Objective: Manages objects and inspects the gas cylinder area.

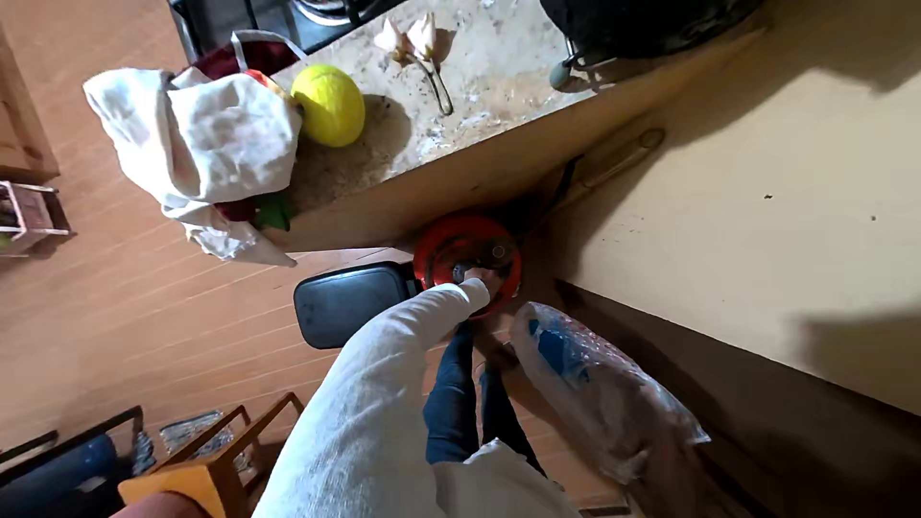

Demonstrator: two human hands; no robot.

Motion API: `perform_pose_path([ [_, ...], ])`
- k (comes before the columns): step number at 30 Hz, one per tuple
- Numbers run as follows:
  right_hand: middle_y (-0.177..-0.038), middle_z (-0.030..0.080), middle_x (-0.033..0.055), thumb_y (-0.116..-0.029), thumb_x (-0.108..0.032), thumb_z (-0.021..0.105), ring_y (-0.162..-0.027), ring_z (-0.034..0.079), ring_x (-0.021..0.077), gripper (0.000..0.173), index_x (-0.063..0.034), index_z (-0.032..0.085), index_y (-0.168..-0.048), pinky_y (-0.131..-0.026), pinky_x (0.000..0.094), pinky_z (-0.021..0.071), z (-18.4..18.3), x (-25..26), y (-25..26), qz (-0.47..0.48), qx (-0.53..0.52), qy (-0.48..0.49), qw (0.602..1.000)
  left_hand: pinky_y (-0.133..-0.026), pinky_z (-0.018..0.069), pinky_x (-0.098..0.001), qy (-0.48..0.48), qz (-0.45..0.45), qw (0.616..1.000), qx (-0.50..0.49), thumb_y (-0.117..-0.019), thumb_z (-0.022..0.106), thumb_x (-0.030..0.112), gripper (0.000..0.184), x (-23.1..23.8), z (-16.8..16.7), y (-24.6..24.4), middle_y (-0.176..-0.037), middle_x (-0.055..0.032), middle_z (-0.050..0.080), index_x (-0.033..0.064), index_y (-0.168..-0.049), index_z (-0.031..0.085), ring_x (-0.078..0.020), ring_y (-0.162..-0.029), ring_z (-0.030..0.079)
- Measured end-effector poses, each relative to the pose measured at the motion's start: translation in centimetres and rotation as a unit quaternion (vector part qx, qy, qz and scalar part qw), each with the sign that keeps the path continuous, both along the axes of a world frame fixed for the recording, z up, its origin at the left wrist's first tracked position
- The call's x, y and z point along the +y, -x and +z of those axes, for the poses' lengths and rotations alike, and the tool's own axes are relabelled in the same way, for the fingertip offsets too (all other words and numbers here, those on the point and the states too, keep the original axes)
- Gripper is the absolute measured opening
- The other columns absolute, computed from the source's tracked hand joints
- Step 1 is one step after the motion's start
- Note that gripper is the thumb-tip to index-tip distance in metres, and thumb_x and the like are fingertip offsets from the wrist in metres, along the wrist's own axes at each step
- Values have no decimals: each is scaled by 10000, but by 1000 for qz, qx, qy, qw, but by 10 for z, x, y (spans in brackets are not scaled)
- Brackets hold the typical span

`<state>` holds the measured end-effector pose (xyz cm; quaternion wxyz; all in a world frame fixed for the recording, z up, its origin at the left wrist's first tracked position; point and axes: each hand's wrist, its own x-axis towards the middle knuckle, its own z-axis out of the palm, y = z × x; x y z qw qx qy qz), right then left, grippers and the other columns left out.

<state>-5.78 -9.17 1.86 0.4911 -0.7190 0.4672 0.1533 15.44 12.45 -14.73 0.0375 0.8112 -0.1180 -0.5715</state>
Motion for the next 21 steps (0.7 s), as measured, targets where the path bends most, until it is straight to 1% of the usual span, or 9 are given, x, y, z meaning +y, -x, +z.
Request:
perform_pose_path([
  [2,-631,558,-66,-1124,-345,283,-485,561,23,481,54,524,-1242,-475,229,524,2,6,-1,-5,4,0,1000,-884,534,-639,-1,-8,1000,-5,-1007,606,139,294,0,-7,4,-1255,-230,662,2,-1262,654,-436,-1166,633],
  [4,-634,562,-66,-1124,-334,285,-488,563,29,471,55,538,-1204,-485,237,531,4,9,-1,-9,4,-10,1000,-890,531,-630,0,-17,1000,-13,-1010,600,146,242,1,-8,6,-1214,-217,680,-1,-1176,694,-422,-1150,641],
  [8,-619,570,-61,-1122,-346,294,-466,558,42,481,48,568,-1157,-456,242,518,3,-3,13,-8,-4,-4,1000,-851,544,-630,8,-54,997,-51,-1006,620,209,236,8,-6,12,-1138,-206,704,19,-1110,715,-417,-1087,666],
  [13,-613,569,-33,-1117,-358,305,-469,552,66,499,55,578,-1046,-464,266,515,-4,-22,38,5,1,12,1000,-869,529,-649,-10,-41,997,-60,-1013,617,253,285,10,7,12,-1182,-236,690,2,-1108,712,-442,-1128,650],
  [15,-598,565,-55,-1108,-354,313,-453,551,47,469,37,572,-1097,-449,249,518,-3,-25,43,-5,-33,3,999,-900,504,-689,5,23,998,-59,-1009,608,196,270,22,16,6,-1220,-269,668,-12,-1156,697,-471,-1171,627],
  [17,-625,577,-50,-1113,-342,326,-466,539,27,486,42,558,-1298,-462,230,509,4,-24,45,-15,-61,4,998,-982,473,-687,75,123,987,-76,-1026,571,229,313,45,28,-3,-1237,-270,668,-3,-1199,692,-453,-1207,620],
  [19,-689,595,-49,-1115,-305,312,-517,549,-9,494,42,513,-1405,-517,197,523,10,-25,46,5,-107,1,994,-1020,482,-587,187,241,947,-104,-1038,579,173,288,66,58,-5,-1186,-260,690,-42,-1185,701,-391,-1140,656],
  [20,-713,591,-66,-1116,-289,303,-547,552,-33,487,37,508,-1414,-558,173,529,10,-27,48,10,-125,-4,992,-944,522,-500,236,293,920,-112,-1034,589,138,251,71,79,-1,-1107,-223,707,-50,-1152,706,-315,-1015,677],
  [21,-722,589,-78,-1116,-278,304,-571,557,-43,473,35,516,-1401,-595,166,533,8,-29,49,6,-136,-10,991,-760,518,-377,285,344,888,-111,-1020,595,100,188,73,102,8,-954,-149,690,-45,-1077,700,-194,-799,621],
])
